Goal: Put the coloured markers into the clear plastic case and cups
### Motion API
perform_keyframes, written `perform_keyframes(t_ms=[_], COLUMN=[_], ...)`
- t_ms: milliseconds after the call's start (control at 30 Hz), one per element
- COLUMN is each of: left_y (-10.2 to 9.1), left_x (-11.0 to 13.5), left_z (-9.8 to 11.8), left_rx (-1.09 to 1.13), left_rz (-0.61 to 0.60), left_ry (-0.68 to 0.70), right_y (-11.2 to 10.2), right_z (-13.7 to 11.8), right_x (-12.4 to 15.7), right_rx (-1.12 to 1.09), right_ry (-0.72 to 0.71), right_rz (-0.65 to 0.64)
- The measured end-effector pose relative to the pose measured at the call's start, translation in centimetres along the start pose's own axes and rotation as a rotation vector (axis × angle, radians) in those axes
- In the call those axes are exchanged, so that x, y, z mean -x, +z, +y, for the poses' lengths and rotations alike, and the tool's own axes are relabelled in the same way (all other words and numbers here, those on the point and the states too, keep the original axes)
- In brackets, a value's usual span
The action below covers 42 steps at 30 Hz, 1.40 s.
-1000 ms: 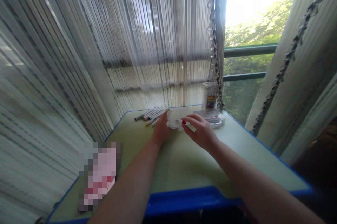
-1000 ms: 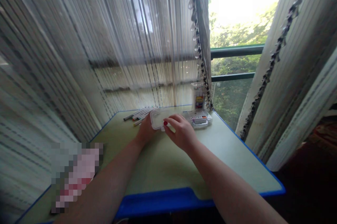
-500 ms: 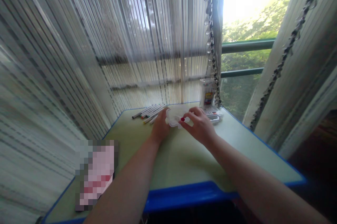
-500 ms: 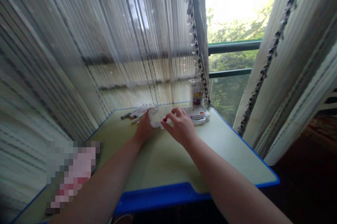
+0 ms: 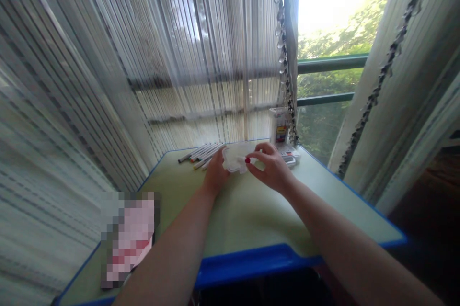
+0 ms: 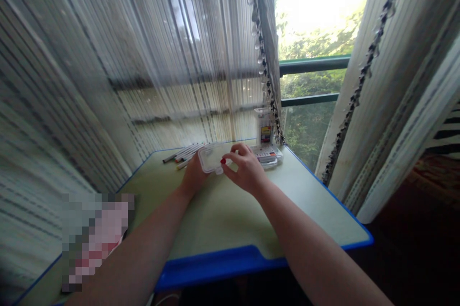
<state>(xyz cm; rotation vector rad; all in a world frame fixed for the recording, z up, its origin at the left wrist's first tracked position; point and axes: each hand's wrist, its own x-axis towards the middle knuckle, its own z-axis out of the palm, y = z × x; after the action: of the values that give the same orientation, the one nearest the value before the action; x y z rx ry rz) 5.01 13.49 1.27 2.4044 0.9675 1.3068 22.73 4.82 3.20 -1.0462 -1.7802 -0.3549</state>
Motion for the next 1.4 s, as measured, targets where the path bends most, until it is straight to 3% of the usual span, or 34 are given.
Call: perform_keyframes(t_ms=[300, 667, 1067, 1400], left_y=[0.1, 0.4, -0.1, -0.5], left_x=[0.0, -0.1, -0.4, -0.8], left_z=[-0.3, -0.4, -0.3, 1.7], left_rx=[0.033, 0.033, 0.067, 0.134], left_rz=[-0.024, -0.001, -0.042, -0.052], left_ry=[-0.020, 0.052, 0.061, 0.138], right_y=[0.2, 0.3, 0.0, 2.3], right_z=[0.0, 0.3, 0.2, 2.7], right_x=[0.3, 0.5, 0.8, 1.4], right_rx=[0.003, 0.000, -0.031, -0.274], right_ry=[-0.013, 0.033, 0.006, 0.196], right_rz=[-0.005, 0.043, -0.017, -0.075])
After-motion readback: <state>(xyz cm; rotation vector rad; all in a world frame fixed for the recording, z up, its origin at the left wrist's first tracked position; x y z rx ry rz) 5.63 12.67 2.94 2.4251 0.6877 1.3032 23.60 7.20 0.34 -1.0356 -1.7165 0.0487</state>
